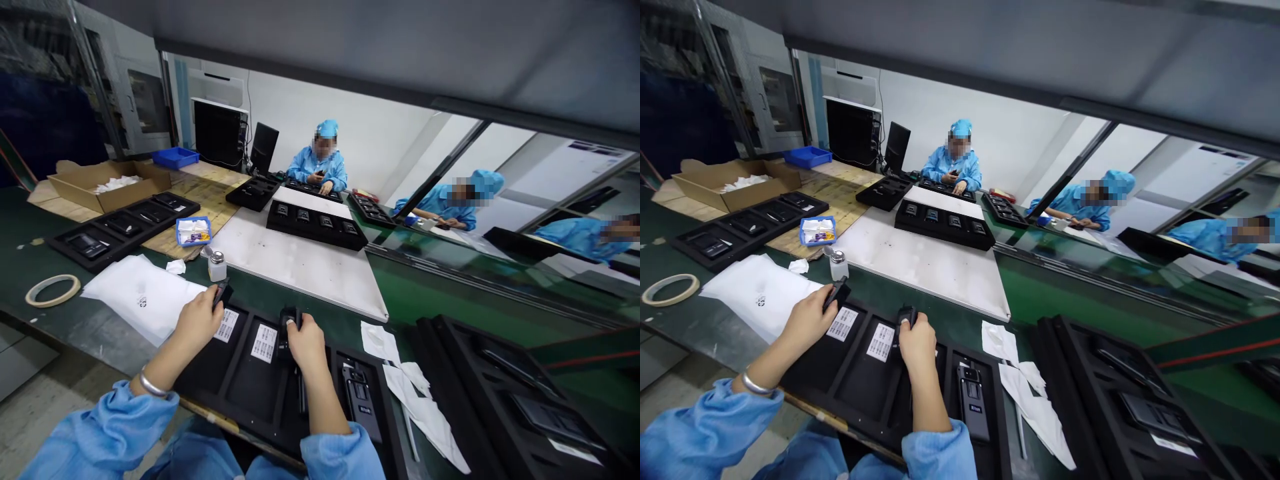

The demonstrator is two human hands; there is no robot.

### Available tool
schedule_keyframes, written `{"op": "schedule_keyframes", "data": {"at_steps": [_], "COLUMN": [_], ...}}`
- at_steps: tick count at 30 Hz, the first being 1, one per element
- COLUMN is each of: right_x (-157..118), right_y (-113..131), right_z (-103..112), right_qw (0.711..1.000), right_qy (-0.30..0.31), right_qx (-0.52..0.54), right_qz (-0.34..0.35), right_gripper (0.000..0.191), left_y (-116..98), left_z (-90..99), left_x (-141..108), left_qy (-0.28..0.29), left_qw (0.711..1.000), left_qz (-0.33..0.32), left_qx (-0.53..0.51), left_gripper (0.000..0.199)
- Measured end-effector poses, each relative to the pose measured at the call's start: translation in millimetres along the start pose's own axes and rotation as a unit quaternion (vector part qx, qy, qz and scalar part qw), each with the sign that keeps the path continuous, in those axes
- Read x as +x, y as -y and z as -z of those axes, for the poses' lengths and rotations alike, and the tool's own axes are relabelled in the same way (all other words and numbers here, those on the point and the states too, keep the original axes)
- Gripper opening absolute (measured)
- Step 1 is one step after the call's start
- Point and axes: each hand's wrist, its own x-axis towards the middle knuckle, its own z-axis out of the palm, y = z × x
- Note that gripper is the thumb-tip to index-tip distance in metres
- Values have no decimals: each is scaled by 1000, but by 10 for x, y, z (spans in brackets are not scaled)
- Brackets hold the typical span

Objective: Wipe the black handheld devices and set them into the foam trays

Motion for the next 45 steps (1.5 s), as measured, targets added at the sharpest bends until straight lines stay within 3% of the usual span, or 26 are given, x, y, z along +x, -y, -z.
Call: {"op": "schedule_keyframes", "data": {"at_steps": [5,10,16,21,24,27,29,31,34,38,41,45], "right_x": [-133,-157,-83,-55,-84,-171,-246,-324,-456,-617,-650,-607], "right_y": [165,99,38,68,44,-172,-465,-842,-1402,-1814,-1844,-1795], "right_z": [-300,-565,-780,-846,-640,-152,262,648,1028,1127,1070,1035], "right_qw": [985,946,929,932,940,941,939,937,935,933,928,915], "right_qy": [-16,-33,-45,-49,-47,-84,-131,-185,-233,-235,-224,-200], "right_qx": [-167,-288,-346,-335,-290,-233,-208,-210,-217,-213,-238,-303], "right_qz": [41,145,122,132,172,231,242,209,157,173,178,174], "right_gripper": [46,68,67,63,62,57,51,51,57,58,60,62], "left_y": [20,174,301,346,381,372,322,226,-8,-401,-621,-718], "left_z": [-320,-454,-593,-654,-599,-566,-622,-758,-1056,-1447,-1681,-1872], "left_x": [-81,-112,-87,-60,-26,-122,-296,-530,-877,-1198,-1330,-1395], "left_qy": [17,26,35,-7,-55,-66,-23,48,147,196,202,201], "left_qw": [976,950,935,915,904,903,907,907,889,874,863,862], "left_qz": [-84,-147,-173,-195,-251,-296,-315,-335,-353,-304,-272,-260], "left_qx": [198,275,309,353,342,305,278,251,250,326,374,386], "left_gripper": [53,57,69,67,62,49,44,44,45,68,88,94]}}
